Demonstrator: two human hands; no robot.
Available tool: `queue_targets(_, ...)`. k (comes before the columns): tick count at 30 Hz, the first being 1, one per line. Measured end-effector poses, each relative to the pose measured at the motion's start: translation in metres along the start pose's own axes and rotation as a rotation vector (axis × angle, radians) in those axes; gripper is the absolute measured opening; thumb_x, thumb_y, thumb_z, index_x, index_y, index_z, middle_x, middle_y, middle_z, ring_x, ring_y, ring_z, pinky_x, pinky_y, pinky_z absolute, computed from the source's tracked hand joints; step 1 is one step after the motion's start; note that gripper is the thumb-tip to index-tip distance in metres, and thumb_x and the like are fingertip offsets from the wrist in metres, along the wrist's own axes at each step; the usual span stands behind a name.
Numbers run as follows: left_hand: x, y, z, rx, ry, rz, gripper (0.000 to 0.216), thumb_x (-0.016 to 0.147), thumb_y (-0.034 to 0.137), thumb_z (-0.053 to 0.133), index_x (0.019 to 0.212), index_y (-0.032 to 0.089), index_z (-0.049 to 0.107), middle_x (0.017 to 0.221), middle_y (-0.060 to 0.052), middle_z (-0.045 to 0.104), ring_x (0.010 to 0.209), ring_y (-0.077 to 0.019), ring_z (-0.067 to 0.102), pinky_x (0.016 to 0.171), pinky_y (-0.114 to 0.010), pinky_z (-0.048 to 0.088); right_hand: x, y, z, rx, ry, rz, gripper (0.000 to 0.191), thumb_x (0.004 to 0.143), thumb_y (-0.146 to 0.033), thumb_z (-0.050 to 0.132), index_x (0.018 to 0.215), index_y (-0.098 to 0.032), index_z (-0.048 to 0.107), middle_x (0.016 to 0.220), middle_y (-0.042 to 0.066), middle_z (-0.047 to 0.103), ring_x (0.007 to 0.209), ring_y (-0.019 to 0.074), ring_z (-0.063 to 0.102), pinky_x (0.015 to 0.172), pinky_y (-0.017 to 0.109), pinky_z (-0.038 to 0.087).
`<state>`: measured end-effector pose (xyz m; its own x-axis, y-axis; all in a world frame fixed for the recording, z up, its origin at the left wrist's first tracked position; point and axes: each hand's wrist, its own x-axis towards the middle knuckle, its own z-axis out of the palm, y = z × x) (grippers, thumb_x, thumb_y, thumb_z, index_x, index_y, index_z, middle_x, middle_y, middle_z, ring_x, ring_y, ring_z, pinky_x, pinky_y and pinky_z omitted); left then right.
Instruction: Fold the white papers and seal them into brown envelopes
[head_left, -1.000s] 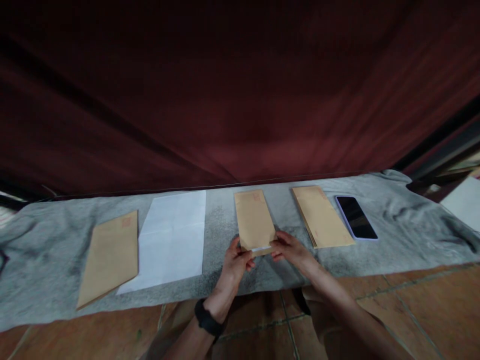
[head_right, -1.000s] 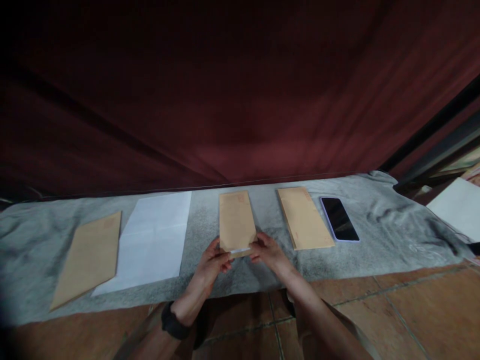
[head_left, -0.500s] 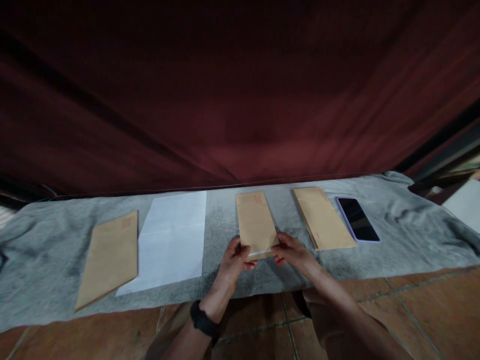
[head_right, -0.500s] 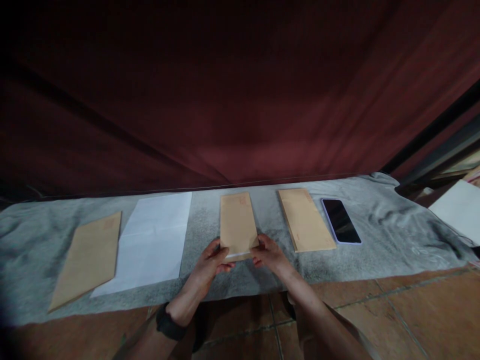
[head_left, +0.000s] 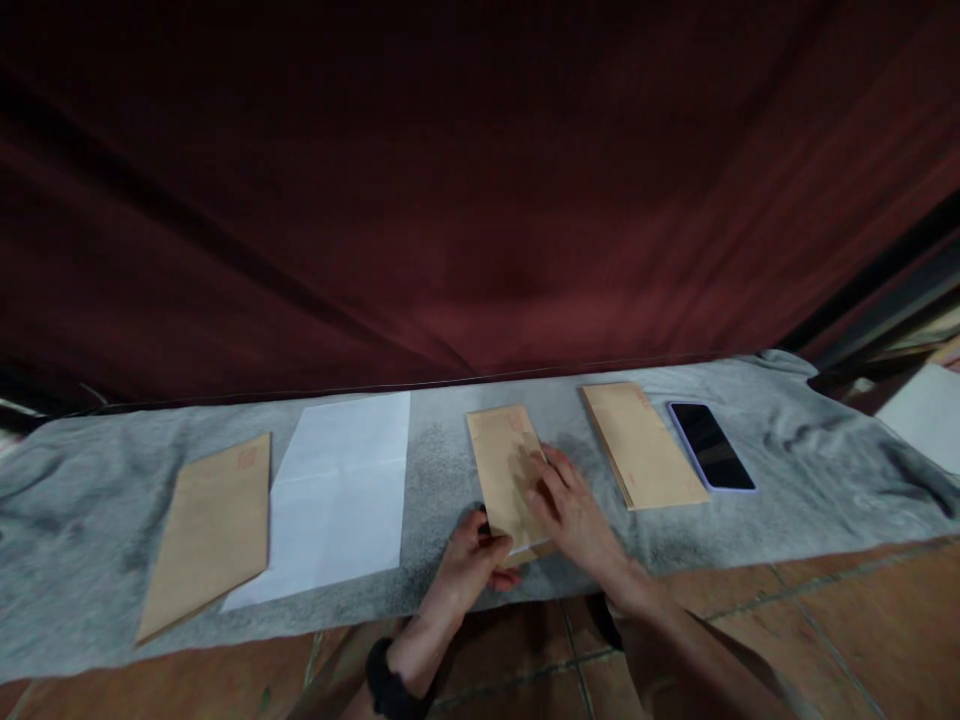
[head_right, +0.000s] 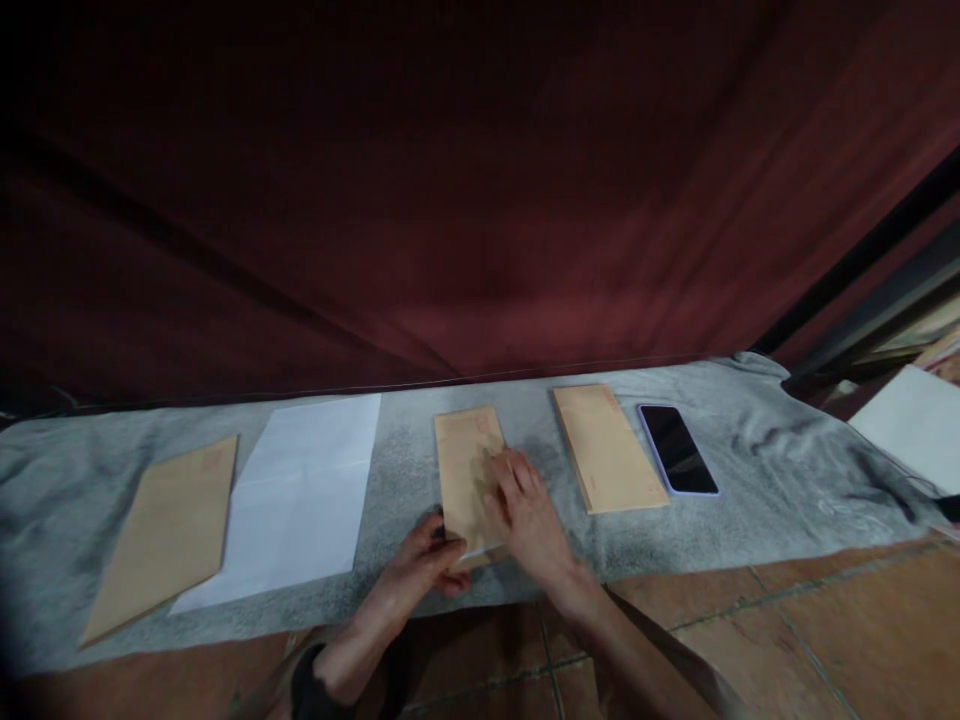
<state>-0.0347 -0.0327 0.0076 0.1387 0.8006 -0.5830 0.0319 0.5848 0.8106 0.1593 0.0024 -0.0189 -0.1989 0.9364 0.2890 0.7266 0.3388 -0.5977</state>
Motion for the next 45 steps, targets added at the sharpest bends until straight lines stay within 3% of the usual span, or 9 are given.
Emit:
queue_targets(2,0.001,0.002,-0.008,0.213,0.008,0.022,0.033,0.075,0.051,0.072,0.083,0.020,0.061,0.051,0.002,0.060,0.041,-0.0160,0.057,0.044,-0.025,0.043,-0.004,-0.008,0.008,-0.089,-0.050,-0.052,0.062,0.097,-0.036,0.051,0.156,-0.027,0.035,0.162,0.009,0.037,0.149,0.0299,0.031,0.120,0.054,0.032)
queue_targets(6,0.008,0.017,-0.020,0.617,0.389,0.338,0.028,0.087,0.041,0.062,0.066,0.023,0.058,0.054,0.000,0.057,0.053,-0.0196,0.060,0.057,-0.030,0.047,-0.013,-0.014,0.019,-0.223,-0.109,-0.116,0.065,0.099,-0.037,0.050,0.159,-0.025,0.029,0.165,0.010,0.031,0.150,0.0302,0.030,0.121,0.054,0.029)
queue_targets(9,0.017,0.026,-0.010,0.690,0.458,0.672,0.020,0.094,0.032,0.051,0.092,0.023,0.069,0.093,-0.010,0.073,0.092,-0.0280,0.069,0.086,-0.042,0.053,-0.017,-0.012,0.023,-0.279,-0.077,-0.145,0.063,0.099,-0.035,0.048,0.159,-0.024,0.031,0.164,0.009,0.032,0.150,0.0292,0.031,0.120,0.053,0.031)
queue_targets(12,0.033,0.024,0.009,0.737,0.351,0.857,0.038,0.096,0.029,0.049,0.132,0.020,0.061,0.144,-0.016,0.058,0.139,-0.0316,0.048,0.115,-0.052,0.037,-0.019,-0.007,0.027,-0.325,-0.042,-0.170,0.061,0.098,-0.029,0.048,0.157,-0.021,0.035,0.162,0.010,0.036,0.150,0.0286,0.031,0.120,0.051,0.033)
queue_targets(16,0.053,0.016,0.023,0.903,0.310,0.805,0.052,0.098,0.034,0.048,0.147,0.014,0.049,0.157,-0.018,0.044,0.150,-0.0323,0.033,0.124,-0.056,0.023,-0.022,-0.002,0.034,-0.382,-0.012,-0.226,0.060,0.094,-0.022,0.048,0.153,-0.013,0.041,0.161,0.013,0.038,0.150,0.0281,0.031,0.120,0.048,0.033)
queue_targets(20,0.064,0.013,0.021,1.089,0.388,0.780,0.057,0.100,0.041,0.045,0.151,0.014,0.044,0.160,-0.016,0.040,0.152,-0.0324,0.030,0.125,-0.057,0.020,-0.024,0.000,0.039,-0.431,0.008,-0.237,0.059,0.093,-0.021,0.049,0.151,-0.011,0.043,0.157,0.015,0.044,0.148,0.0283,0.035,0.121,0.047,0.031)
queue_targets(26,0.073,0.014,0.015,1.316,0.521,0.704,0.056,0.102,0.043,0.042,0.151,0.016,0.044,0.160,-0.013,0.040,0.152,-0.0316,0.029,0.121,-0.057,0.030,-0.023,0.001,0.038,-0.446,-0.015,-0.230,0.060,0.098,-0.032,0.049,0.154,-0.011,0.040,0.157,0.015,0.044,0.147,0.0299,0.037,0.119,0.049,0.034)
queue_targets(34,0.084,0.004,0.005,1.284,0.633,0.736,0.053,0.102,0.036,0.042,0.148,0.010,0.048,0.161,-0.021,0.036,0.150,-0.0363,0.031,0.117,-0.054,0.037,-0.008,0.003,0.025,-0.280,-0.084,-0.131,0.054,0.105,-0.035,0.038,0.156,-0.019,0.037,0.161,0.009,0.039,0.150,0.0238,0.034,0.120,0.047,0.035)
queue_targets(45,0.086,-0.007,0.002,1.297,0.552,0.804,0.054,0.101,0.036,0.040,0.151,0.016,0.046,0.161,-0.015,0.039,0.150,-0.0355,0.030,0.117,-0.057,0.035,0.041,0.001,0.026,-0.259,-0.112,0.057,0.054,0.107,-0.042,0.028,0.153,-0.019,0.043,0.160,0.008,0.039,0.149,0.0261,0.034,0.121,0.048,0.030)
